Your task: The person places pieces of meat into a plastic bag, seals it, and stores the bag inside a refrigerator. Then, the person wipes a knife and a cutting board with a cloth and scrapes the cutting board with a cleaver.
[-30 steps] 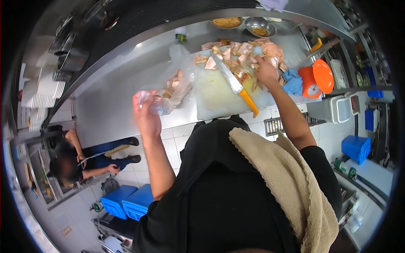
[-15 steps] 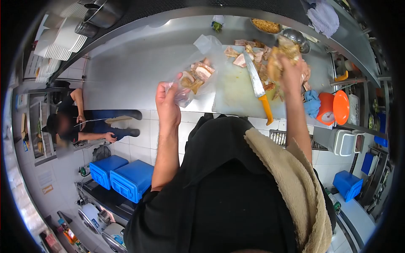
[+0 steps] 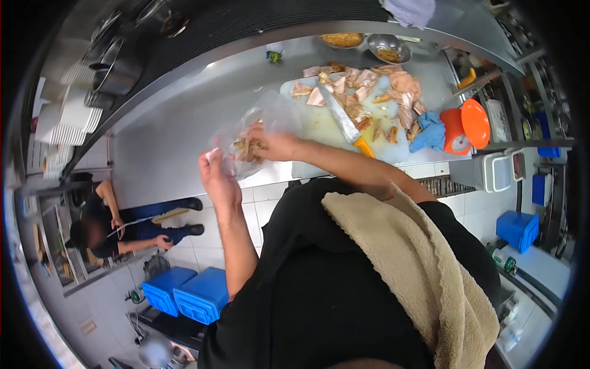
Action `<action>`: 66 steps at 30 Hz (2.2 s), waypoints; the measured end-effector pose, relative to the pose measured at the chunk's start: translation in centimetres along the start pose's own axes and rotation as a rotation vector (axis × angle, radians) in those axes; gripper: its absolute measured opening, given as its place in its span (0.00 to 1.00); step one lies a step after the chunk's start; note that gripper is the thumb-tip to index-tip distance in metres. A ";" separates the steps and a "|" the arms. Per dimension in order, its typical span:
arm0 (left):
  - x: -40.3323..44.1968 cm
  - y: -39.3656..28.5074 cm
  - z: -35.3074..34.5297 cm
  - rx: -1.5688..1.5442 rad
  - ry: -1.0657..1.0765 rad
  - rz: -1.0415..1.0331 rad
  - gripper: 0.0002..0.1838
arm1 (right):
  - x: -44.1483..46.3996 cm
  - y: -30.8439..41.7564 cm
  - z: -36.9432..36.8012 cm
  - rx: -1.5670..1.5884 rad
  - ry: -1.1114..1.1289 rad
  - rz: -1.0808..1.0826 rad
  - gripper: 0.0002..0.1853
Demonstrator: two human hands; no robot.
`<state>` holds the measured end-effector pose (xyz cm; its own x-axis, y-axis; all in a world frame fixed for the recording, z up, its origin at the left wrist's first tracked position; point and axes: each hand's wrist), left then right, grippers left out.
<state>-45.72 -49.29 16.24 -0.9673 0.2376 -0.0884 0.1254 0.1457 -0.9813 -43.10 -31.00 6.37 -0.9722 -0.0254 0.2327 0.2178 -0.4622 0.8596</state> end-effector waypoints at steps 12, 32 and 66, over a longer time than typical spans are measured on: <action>-0.3 -0.2 0.5 0.109 0.027 0.001 0.06 | -7.0 -10.2 24.4 -0.539 -0.561 -0.823 0.43; -1.0 -1.5 -2.6 0.183 0.066 0.000 0.06 | -10.4 -11.7 22.2 -0.628 -0.137 -0.643 0.29; -2.4 -1.6 1.2 0.052 0.062 0.037 0.23 | -1.4 4.5 13.8 0.790 0.083 -0.459 0.20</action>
<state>-43.82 -51.24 17.87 -0.9467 0.3009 -0.1153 0.1474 0.0863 -0.9853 -39.55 -20.81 16.15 -0.9741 -0.0669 -0.2159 -0.2260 0.2966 0.9279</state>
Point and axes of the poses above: each hand's wrist, its own x-axis towards the middle knuckle, its own z-axis out of the back of the hand, y = z × x, and after that the axes turned 12 degrees about x, right-handed
